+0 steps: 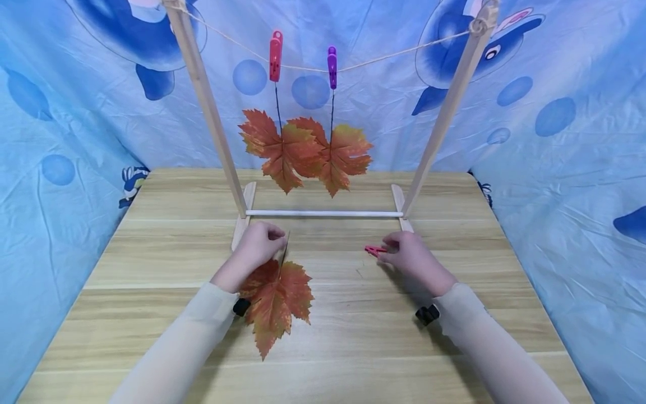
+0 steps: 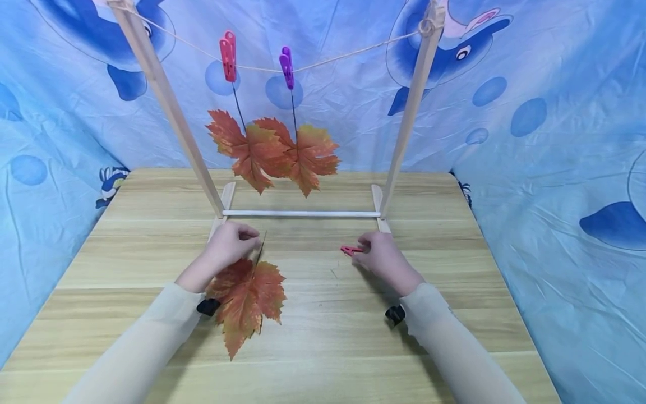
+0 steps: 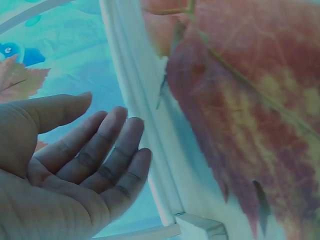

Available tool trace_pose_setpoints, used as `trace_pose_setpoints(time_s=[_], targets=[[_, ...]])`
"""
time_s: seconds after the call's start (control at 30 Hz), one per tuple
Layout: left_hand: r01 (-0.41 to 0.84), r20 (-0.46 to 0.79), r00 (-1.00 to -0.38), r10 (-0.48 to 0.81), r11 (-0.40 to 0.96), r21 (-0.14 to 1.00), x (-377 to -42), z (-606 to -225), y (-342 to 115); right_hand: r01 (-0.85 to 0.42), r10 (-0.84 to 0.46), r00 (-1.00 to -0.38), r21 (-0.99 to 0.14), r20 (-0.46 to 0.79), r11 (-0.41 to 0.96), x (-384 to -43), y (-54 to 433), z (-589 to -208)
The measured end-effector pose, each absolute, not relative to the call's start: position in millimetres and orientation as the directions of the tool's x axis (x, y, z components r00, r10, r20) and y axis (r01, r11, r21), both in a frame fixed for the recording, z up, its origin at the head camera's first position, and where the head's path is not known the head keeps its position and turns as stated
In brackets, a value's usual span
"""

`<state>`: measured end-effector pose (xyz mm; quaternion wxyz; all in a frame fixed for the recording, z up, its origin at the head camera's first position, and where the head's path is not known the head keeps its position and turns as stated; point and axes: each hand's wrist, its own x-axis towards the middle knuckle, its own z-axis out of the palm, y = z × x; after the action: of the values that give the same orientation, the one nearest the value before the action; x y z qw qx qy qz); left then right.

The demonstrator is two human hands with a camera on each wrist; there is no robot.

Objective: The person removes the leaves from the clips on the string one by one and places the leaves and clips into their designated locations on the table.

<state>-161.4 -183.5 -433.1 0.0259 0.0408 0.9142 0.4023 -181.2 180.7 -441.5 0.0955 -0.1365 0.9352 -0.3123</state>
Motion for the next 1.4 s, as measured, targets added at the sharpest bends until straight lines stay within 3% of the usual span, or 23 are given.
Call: trace_pose_setpoints(time_s=[0.5,0.87,1.4], targets=[[0.182,0.151,-0.983,0.102,0.524,0.832,-144.6,-387.3,-178.3,-0.241,-0.301,-0.952,-0.727,0.049,0.643,-178.4,179.0,-399.8],[0.291,0.274,-0.956,0.102,0.43,0.855,-132.7,-336.2,-159.2,-0.356,-0.338,-0.923,-0.734,0.182,0.579,-170.9,164.9,-338.8],[0.421,0.423,-0.903,0.072,0.337,0.842,-147.9,-287.4,-132.8,-0.446,-0.324,-0.889,-0.77,0.322,0.457,-169.9,144.2,-240.7]])
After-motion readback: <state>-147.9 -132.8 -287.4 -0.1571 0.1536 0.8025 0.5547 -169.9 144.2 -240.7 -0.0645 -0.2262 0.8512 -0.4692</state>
